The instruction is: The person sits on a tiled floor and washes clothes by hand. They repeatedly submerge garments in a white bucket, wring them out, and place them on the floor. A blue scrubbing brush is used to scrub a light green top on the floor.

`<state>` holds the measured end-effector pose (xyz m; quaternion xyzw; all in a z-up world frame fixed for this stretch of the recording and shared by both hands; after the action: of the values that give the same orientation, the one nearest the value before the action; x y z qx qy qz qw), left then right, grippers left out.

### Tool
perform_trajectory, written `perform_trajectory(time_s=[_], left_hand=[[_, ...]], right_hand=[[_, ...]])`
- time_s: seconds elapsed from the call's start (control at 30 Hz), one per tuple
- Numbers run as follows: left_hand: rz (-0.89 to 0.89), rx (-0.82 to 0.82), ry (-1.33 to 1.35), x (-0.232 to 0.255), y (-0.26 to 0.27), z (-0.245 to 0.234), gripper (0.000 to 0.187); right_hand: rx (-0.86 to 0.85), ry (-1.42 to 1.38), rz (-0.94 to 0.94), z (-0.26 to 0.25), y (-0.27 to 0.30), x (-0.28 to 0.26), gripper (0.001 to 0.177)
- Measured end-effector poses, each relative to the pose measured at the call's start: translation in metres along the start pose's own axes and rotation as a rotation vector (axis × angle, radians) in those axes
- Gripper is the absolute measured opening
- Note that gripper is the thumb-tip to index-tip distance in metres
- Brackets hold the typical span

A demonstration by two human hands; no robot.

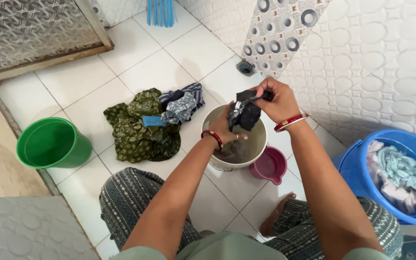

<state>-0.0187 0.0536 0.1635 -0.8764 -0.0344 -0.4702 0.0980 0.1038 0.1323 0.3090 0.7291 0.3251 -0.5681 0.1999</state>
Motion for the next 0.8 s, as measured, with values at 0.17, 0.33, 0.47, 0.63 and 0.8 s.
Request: perform_trajectory(time_s=[0.17,0.33,0.47,0.63,0.8], left_hand=[[0.022,0.175,0.122,-0.022,-0.016,0.011,0.051],[-0.111,0.262,0.562,-0.069,-0.037,0.017,0.022],[-0.056,0.329,1.071,-0.064,-0.057,0.033,0.028],[-0.351,0.339,1.504,-0.055,-0.057,0.069,0.036],[-0.555,0.476,1.556,-0.064,-0.055,0.087,0.027]], right_hand=[[0.127,-0.097,0.008,-0.036,0.008,0.012,0.027],[0.240,-0.264,0.268,-0.060,0.030,0.084,0.043],[0.119,-0.371,0.563,-0.025,0.049,0.152,0.041],[0.118,-0.391,0.429,-0.004,0.048,0.129,0.049],[0.098,-0.458,0.276,0.028,0.049,0.089,0.084]])
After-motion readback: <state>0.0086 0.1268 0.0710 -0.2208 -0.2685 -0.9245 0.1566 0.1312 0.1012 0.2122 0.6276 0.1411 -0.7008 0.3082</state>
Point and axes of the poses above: each hand's wrist, its own y-axis away from the middle knuckle, its own z-axis out of the palm, x = y × z, the point moved 10 cm from there along -y, towards the middle knuckle, and after that the axes turned 11 degrees about z, right-handed, at the moved point
